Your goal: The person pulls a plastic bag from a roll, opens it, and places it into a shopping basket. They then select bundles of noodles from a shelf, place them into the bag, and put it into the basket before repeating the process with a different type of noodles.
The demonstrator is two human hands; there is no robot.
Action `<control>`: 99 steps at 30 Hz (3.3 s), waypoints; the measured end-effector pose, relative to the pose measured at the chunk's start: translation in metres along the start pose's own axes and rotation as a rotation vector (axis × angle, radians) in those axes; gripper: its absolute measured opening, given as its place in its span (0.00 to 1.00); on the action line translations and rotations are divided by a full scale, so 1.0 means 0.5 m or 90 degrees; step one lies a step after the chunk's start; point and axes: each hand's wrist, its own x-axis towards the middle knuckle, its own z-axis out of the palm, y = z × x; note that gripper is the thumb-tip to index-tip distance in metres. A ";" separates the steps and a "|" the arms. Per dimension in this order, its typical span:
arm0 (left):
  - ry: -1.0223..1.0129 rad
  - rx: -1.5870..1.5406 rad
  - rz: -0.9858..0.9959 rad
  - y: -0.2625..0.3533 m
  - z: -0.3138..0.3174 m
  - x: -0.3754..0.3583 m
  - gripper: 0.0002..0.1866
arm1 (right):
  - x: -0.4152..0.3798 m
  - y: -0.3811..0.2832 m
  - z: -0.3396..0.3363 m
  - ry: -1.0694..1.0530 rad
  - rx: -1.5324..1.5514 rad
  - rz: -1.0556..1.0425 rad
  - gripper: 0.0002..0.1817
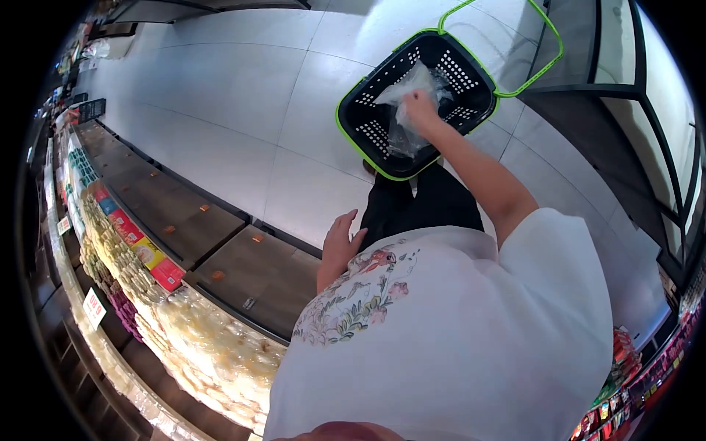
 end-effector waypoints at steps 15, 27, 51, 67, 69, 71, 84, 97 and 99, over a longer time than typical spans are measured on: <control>-0.130 0.076 0.012 -0.165 -0.115 0.170 0.22 | 0.053 0.123 0.174 0.031 -0.327 0.022 0.15; -0.110 -0.053 -0.036 -0.211 0.121 0.231 0.21 | 0.008 0.264 -0.063 -0.064 -0.382 0.196 0.13; -0.208 0.265 -0.337 -0.218 0.413 0.232 0.35 | 0.628 0.729 -0.005 -0.235 -0.764 0.136 0.24; -0.335 0.356 -0.349 -0.108 0.311 0.320 0.33 | 0.389 0.599 -0.015 -0.308 -0.734 0.080 0.09; -0.319 0.366 -0.348 -0.099 0.299 0.328 0.33 | 0.367 0.584 -0.019 -0.234 -0.687 0.051 0.08; -0.381 0.428 -0.345 -0.083 0.289 0.346 0.33 | 0.368 0.593 -0.025 -0.228 -0.695 0.039 0.08; -0.311 0.293 -0.315 -0.144 0.269 0.356 0.32 | 0.435 0.788 0.103 -0.354 -0.794 0.150 0.17; -0.633 0.432 -0.055 -0.355 0.409 0.270 0.33 | 0.151 0.402 -0.061 -0.189 -0.439 0.079 0.20; -0.490 0.108 -0.170 -0.324 0.424 0.299 0.32 | 0.095 0.335 -0.085 -0.184 -0.409 0.073 0.22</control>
